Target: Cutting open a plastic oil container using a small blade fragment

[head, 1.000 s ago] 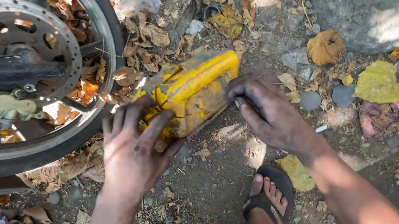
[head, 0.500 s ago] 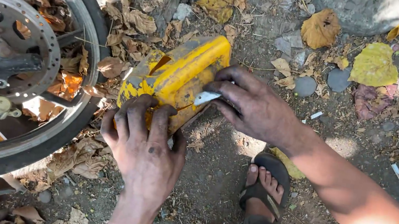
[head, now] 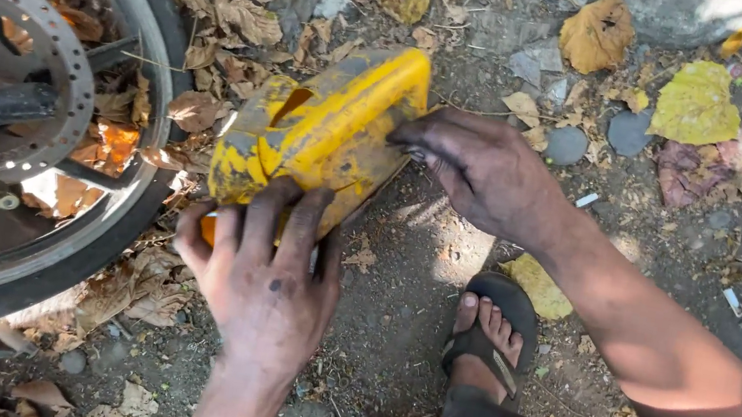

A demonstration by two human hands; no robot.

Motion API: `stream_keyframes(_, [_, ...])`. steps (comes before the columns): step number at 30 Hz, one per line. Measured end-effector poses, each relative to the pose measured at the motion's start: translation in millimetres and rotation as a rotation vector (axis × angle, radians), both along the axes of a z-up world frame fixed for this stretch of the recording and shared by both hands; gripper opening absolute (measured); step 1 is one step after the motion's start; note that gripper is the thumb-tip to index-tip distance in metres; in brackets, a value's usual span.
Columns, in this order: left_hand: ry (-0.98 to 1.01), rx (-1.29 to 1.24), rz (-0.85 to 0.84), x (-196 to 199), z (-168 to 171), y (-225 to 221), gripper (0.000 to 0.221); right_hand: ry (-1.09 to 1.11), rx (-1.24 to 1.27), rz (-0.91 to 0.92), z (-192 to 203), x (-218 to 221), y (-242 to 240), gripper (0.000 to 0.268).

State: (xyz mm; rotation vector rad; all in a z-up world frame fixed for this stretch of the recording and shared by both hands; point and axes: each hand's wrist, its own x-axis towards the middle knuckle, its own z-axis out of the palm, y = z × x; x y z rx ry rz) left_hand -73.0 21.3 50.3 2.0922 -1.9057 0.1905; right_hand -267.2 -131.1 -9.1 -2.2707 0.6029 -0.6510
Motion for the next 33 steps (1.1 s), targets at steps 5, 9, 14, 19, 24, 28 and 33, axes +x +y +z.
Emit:
stream_keyframes(5, [-0.016,0.042,-0.005,-8.9,4.4,-0.3,0.041,0.02,0.039,0.049,15.5,-4.9,-8.4,0.016])
stream_keyframes(9, [0.049,0.062,-0.014,-7.2,9.3,-2.7,0.039,0.125,-0.149,0.152,2.8,-6.5,-9.5,0.016])
stream_keyframes(14, [-0.015,0.118,0.006,-9.1,7.1,-9.1,0.039,0.126,-0.275,0.169,12.7,12.7,-7.8,0.019])
stream_keyframes(19, [0.037,0.051,0.035,-10.5,4.7,-14.3,0.033,0.198,-0.39,0.181,18.5,18.8,-14.0,0.04])
stream_keyframes(24, [0.016,0.007,0.034,-9.7,2.2,-13.8,0.031,0.179,-0.362,0.225,12.1,17.2,-18.7,0.037])
stream_keyframes(28, [0.002,-0.007,0.044,-10.2,2.2,-14.4,0.031,0.063,-0.407,0.238,21.4,25.1,-16.4,0.028])
stream_keyframes(33, [-0.004,-0.033,0.026,-10.0,3.5,-14.9,0.029,0.005,-0.399,0.308,11.7,27.7,-19.8,0.024])
